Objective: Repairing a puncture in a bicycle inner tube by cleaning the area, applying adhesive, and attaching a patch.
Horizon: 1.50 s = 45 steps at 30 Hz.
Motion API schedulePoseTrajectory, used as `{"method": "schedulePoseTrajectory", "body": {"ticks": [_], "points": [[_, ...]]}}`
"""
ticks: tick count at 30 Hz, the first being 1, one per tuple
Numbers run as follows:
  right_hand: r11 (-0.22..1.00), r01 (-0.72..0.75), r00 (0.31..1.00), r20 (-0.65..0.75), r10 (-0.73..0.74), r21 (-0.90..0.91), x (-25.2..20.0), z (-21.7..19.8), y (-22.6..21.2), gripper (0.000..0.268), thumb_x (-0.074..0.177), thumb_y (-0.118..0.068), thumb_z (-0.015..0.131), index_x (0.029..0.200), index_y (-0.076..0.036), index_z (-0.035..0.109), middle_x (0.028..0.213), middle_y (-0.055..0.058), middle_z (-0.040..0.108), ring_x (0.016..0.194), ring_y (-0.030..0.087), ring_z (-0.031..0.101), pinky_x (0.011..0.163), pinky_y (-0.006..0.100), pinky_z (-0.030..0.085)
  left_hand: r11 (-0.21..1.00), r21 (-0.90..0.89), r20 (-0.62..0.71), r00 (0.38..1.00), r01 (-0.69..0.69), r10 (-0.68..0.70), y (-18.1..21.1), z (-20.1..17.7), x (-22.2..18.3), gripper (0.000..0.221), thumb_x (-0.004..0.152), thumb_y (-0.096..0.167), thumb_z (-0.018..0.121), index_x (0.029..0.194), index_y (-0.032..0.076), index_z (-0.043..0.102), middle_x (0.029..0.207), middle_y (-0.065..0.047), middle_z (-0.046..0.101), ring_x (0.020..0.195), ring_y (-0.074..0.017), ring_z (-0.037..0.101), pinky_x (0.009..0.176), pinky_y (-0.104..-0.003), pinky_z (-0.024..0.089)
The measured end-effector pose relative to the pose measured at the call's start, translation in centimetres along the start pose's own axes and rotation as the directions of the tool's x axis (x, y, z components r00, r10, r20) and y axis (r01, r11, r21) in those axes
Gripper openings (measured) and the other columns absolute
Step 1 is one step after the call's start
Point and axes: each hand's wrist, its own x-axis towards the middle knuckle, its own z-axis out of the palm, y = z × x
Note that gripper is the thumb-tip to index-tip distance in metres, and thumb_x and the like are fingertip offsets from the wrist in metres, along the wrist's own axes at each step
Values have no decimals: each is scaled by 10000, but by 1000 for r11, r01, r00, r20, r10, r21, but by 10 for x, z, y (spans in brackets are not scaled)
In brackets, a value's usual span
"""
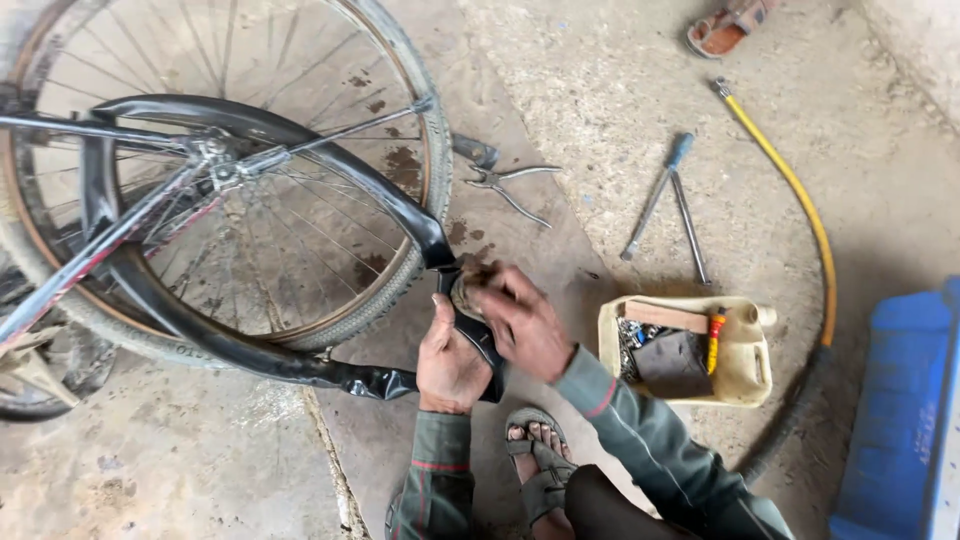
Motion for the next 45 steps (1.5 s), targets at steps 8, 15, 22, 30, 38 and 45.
{"method": "schedulePoseTrajectory", "body": {"ticks": [8, 15, 22, 30, 38, 45], "points": [[986, -134, 987, 73, 142, -99, -54, -8, -23, 288, 887, 56, 629, 1162, -8, 688, 1060, 157, 598, 891, 356, 686, 719, 445, 555, 999, 15, 157, 987, -42, 39, -3, -6, -5, 657, 1096, 480, 424, 1569, 32, 340, 1612, -202, 403, 1504, -389, 370, 1264, -528, 280], [960, -251, 968, 50, 247, 126, -46, -30, -9, 215, 907, 50, 644, 1105, 2, 713, 967, 124, 663, 825, 222, 681, 694, 365, 557, 996, -84, 237, 971, -23, 43, 21, 17, 2, 694, 1084, 488, 433, 1587, 26, 316, 1649, -255, 335, 1555, -431, 295, 1299, -507, 210], [997, -50, 998, 34, 52, -55, -10, 3, -39, 395, 859, 81, 646, 1243, 18, 715, 1096, 172, 614, 1028, 326, 630, 842, 427, 538, 995, -9, 150, 984, -101, 101, 13, 8, -9, 715, 1082, 495, 447, 1599, 22, 304, 1623, -225, 350, 1529, -412, 323, 1280, -564, 250], [978, -136, 987, 112, 119, 161, -44, -4, -34, 428, 869, 119, 611, 1258, -18, 725, 1181, 125, 651, 1044, 259, 678, 830, 386, 605, 998, -59, 266, 963, -35, 50, 21, 9, 0, 742, 1059, 517, 480, 1606, 52, 290, 1659, -229, 325, 1546, -410, 327, 1264, -543, 264], [996, 6, 997, -71, -13, -92, -40, 23, -34, 424, 858, 112, 610, 1267, 20, 675, 1055, 147, 587, 947, 292, 611, 766, 384, 533, 992, 31, 205, 973, -119, 110, 28, 20, -7, 766, 1041, 519, 502, 1603, 47, 285, 1667, -224, 297, 1530, -410, 327, 1258, -571, 272], [989, -103, 989, -93, 113, 107, -26, 16, -23, 343, 931, 86, 580, 1241, -18, 683, 1100, 149, 637, 931, 251, 696, 725, 340, 576, 992, -93, 194, 975, -90, 106, 32, 8, -4, 731, 1061, 508, 475, 1605, 68, 264, 1684, -240, 274, 1540, -403, 319, 1276, -539, 244]]}}
